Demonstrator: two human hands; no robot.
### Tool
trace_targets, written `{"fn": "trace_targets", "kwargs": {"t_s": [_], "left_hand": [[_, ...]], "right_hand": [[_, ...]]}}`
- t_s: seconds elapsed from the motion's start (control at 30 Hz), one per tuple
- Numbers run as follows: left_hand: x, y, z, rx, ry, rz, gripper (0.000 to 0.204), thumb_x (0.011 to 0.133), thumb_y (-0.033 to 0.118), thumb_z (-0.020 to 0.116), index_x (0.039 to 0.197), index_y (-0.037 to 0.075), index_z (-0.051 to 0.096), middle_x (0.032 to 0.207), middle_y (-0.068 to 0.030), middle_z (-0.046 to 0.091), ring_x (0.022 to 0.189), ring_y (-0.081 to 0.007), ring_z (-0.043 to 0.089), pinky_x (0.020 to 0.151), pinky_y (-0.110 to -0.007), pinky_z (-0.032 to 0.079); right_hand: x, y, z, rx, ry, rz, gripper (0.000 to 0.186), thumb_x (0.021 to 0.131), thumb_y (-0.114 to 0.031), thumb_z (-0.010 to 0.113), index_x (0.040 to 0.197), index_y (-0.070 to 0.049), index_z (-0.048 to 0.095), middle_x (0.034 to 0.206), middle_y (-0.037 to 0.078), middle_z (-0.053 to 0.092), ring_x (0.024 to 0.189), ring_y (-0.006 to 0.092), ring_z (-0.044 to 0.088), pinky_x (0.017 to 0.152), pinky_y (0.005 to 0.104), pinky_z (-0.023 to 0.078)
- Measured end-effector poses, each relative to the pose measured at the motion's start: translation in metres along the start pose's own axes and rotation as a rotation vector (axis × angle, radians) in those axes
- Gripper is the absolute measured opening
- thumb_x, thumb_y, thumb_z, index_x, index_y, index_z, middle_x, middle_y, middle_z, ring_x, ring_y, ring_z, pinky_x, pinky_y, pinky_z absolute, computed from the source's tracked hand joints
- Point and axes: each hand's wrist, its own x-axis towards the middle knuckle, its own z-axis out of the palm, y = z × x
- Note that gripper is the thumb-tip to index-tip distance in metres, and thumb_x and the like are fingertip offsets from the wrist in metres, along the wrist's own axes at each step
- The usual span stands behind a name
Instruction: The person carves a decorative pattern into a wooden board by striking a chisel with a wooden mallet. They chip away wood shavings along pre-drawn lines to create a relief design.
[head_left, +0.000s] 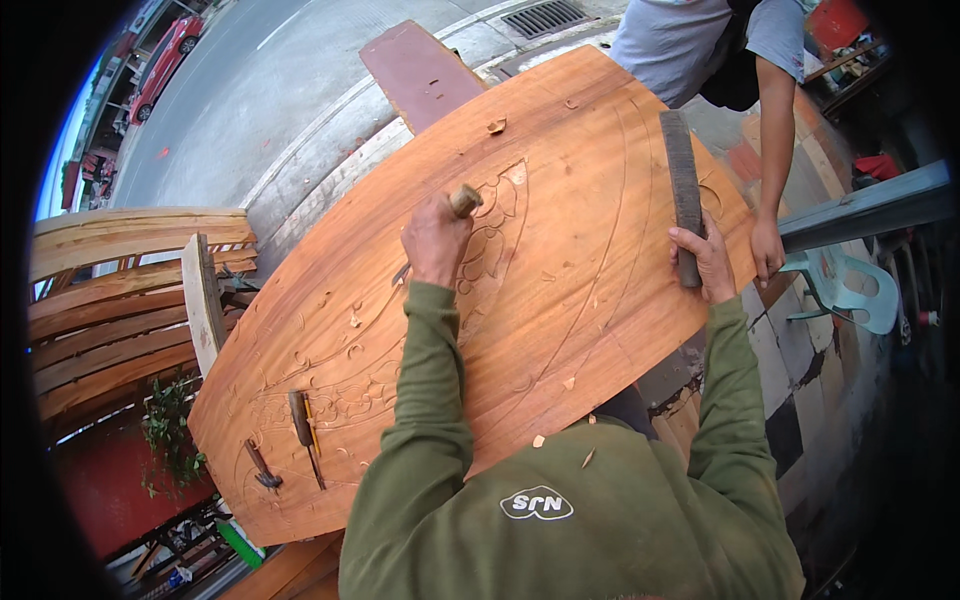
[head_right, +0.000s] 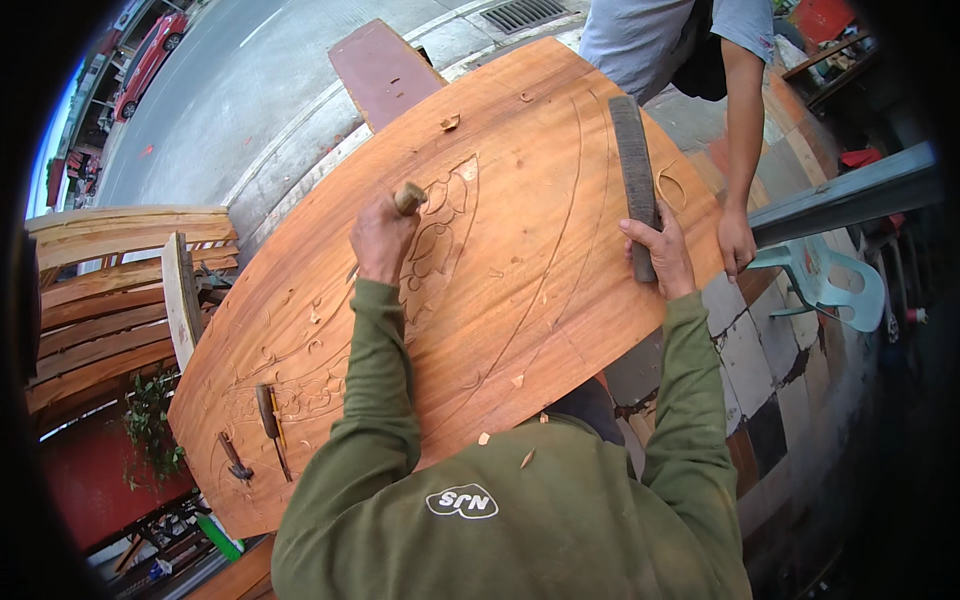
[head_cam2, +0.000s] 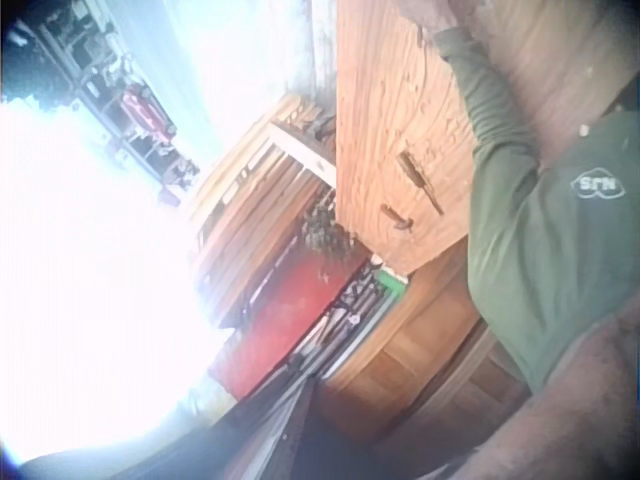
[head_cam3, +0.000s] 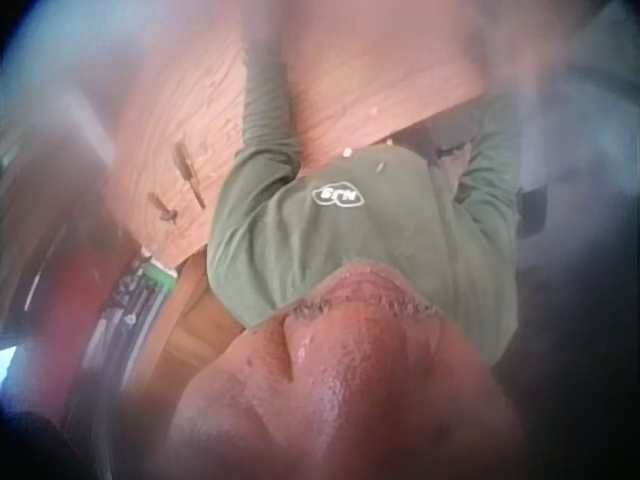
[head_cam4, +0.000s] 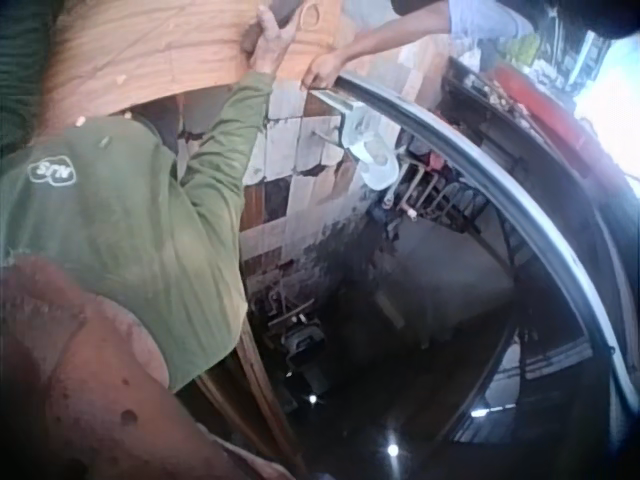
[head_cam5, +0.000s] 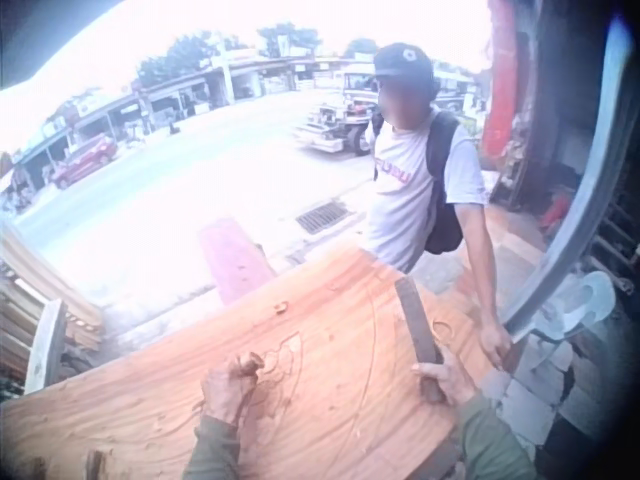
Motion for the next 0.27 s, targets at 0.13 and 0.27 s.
{"fn": "trace_targets", "kwargs": {"t_s": [0.13,0.27], "left_hand": [[-0.095,-0.006,-0.04,0.055,-0.006,-0.143,0.02,0.082,0.023,0.082,0.091,0.01,0.07,0.092,-0.0152,0.076,0.085,-0.0395,0.074,0.072,-0.051,0.059],[-0.178,-0.013,-0.072,0.106,0.019,-0.271,0.017,0.085,0.022,0.082,0.1,0.016,0.074,0.094,-0.0145,0.078,0.086,-0.0334,0.078,0.078,-0.045,0.063]], "right_hand": [[0.005,0.017,-0.018,0.049,-0.032,-0.04,0.047,0.093,-0.027,0.082,0.125,-0.003,0.058,0.083,0.004,0.064,0.068,0.0145,0.067,0.063,0.0306,0.058],[0.012,0.021,-0.026,0.078,-0.129,-0.069,0.053,0.093,-0.029,0.082,0.132,-0.002,0.057,0.085,0.006,0.065,0.07,0.015,0.068,0.065,0.0318,0.061]]}}
